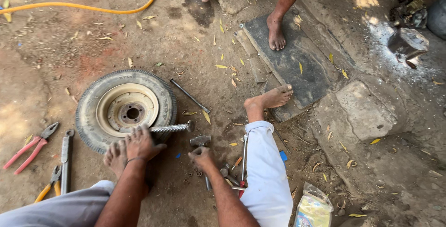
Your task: The person sits on the ground and removes a small rubber tire from its metal wheel rim. They hold the wheel steady with one foot and hand while striking and prying the tire edge with a hammer and metal levers, working the tire bead loose around the rim.
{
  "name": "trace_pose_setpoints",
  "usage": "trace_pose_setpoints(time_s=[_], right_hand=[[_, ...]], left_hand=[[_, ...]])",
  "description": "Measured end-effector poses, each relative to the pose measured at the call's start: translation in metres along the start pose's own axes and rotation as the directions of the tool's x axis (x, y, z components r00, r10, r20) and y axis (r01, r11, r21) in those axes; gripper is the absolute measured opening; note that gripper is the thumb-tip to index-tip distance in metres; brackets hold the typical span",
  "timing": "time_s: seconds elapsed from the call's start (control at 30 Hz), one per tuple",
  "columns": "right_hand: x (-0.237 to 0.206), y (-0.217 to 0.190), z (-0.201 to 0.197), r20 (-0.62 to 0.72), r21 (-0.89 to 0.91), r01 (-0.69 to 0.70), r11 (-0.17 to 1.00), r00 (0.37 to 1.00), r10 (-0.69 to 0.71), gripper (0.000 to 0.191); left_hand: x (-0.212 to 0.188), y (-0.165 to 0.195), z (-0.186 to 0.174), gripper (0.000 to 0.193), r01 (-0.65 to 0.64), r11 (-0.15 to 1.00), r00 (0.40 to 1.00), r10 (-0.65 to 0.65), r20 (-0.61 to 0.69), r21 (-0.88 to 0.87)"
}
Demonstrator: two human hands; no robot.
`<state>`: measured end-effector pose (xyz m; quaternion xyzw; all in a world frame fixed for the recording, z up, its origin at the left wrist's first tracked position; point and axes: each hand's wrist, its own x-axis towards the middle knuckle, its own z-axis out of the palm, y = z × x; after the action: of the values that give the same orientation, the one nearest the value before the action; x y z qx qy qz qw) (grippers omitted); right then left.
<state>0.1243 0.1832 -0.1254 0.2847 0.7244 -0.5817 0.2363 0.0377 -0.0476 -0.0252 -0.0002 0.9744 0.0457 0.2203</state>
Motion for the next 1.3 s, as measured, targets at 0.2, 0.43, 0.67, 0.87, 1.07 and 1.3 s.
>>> trace_pose_setpoints(time_s=[0.2, 0.43, 0.67, 0.87, 1.07, 1.3], right_hand=[[0.004, -0.012, -0.007, -0.055, 0.168, 0.237, 0.957, 0.971, -0.231, 0.020], [0.005, 0.006, -0.010, -0.077, 0.068, 0.080, 0.994, 0.994, -0.075, 0.017], [0.020, 0.040, -0.001, -0.110, -0.197, 0.157, 0.968, 0.977, -0.181, 0.026], [0.002, 0.050, 0.006, -0.142, -0.659, 0.083, 0.747, 0.962, -0.232, 0.052], [-0.012, 0.032, 0.015, -0.236, -0.764, -0.096, 0.638, 0.962, -0.138, 0.072], [0.005, 0.045, 0.004, -0.294, -0.698, -0.048, 0.715, 0.929, -0.225, 0.045]], left_hand=[[0.008, -0.017, 0.044, 0.108, -0.081, 0.992, 0.940, 0.109, -0.324, 0.097], [0.019, 0.007, 0.063, 0.099, -0.062, 0.986, 0.893, 0.124, -0.432, 0.154], [0.072, 0.085, 0.071, 0.068, -0.121, 0.950, 0.878, -0.033, -0.478, -0.288], [0.065, 0.130, 0.030, 0.048, -0.491, 0.810, 0.808, 0.286, -0.515, -0.321], [0.026, 0.121, 0.013, 0.015, -0.512, 0.802, 0.811, 0.333, -0.482, -0.307], [0.020, 0.115, 0.031, 0.010, -0.527, 0.805, 0.797, 0.357, -0.486, -0.273]])
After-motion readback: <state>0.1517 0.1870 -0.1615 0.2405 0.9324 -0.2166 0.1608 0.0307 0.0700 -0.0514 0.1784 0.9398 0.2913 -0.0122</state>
